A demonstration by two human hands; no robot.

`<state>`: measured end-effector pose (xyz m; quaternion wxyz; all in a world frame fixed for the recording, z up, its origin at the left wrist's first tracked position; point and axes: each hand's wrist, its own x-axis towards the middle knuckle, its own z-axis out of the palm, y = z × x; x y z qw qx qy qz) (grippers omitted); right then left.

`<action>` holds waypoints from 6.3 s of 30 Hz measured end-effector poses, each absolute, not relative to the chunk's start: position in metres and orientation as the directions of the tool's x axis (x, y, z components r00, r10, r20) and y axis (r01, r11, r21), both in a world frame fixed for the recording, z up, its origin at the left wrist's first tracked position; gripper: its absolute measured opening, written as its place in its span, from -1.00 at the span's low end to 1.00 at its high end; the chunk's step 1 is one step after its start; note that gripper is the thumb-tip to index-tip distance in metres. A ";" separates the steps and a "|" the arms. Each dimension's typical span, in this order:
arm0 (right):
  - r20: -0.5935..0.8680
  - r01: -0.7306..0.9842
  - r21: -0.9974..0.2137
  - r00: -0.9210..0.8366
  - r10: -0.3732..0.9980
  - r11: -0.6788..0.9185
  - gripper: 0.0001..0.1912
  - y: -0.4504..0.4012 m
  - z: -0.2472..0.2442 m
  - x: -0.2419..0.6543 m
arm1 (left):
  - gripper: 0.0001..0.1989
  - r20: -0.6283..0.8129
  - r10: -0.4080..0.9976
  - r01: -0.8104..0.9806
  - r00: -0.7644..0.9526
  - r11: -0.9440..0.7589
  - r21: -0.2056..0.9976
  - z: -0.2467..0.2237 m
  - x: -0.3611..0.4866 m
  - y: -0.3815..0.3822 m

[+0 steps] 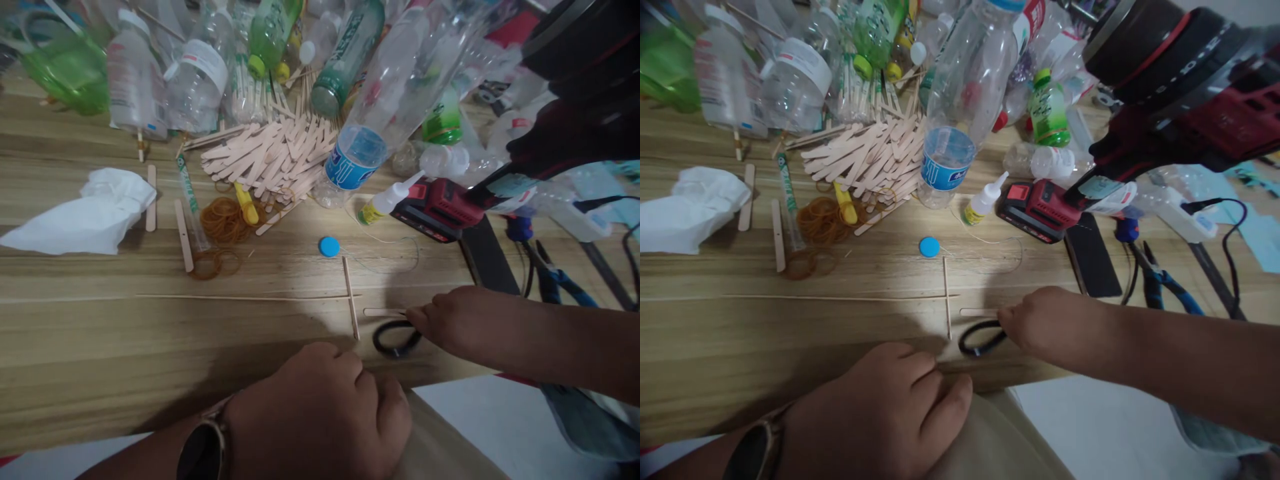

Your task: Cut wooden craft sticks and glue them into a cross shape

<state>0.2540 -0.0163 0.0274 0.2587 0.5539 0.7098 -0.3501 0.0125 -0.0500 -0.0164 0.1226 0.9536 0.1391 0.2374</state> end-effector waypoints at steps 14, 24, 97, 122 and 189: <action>-0.911 0.670 -0.197 0.146 0.386 -0.716 -0.48 -0.024 0.032 0.226 | -0.92 0.410 0.391 0.265 0.824 -0.905 0.333 -0.017 0.018 -0.048; -0.132 0.878 -0.384 -0.359 0.924 0.287 -0.72 -0.091 0.035 0.251 | -0.77 0.139 0.878 0.351 0.458 -0.322 0.879 0.001 0.020 -0.042; 0.523 0.893 -0.201 -0.250 0.815 0.403 -0.73 -0.086 0.012 0.213 | -0.70 -0.248 0.867 0.125 0.431 0.215 0.969 0.009 0.041 -0.049; 0.399 0.853 -0.238 -0.350 0.848 0.464 -0.82 -0.086 0.008 0.217 | -0.72 0.305 0.875 0.581 0.375 -0.479 0.658 0.005 0.043 -0.053; 0.362 0.708 -0.528 -0.312 0.879 0.468 -0.69 -0.064 0.008 0.226 | -0.72 0.565 0.574 0.684 0.592 -0.729 0.024 0.006 0.042 -0.047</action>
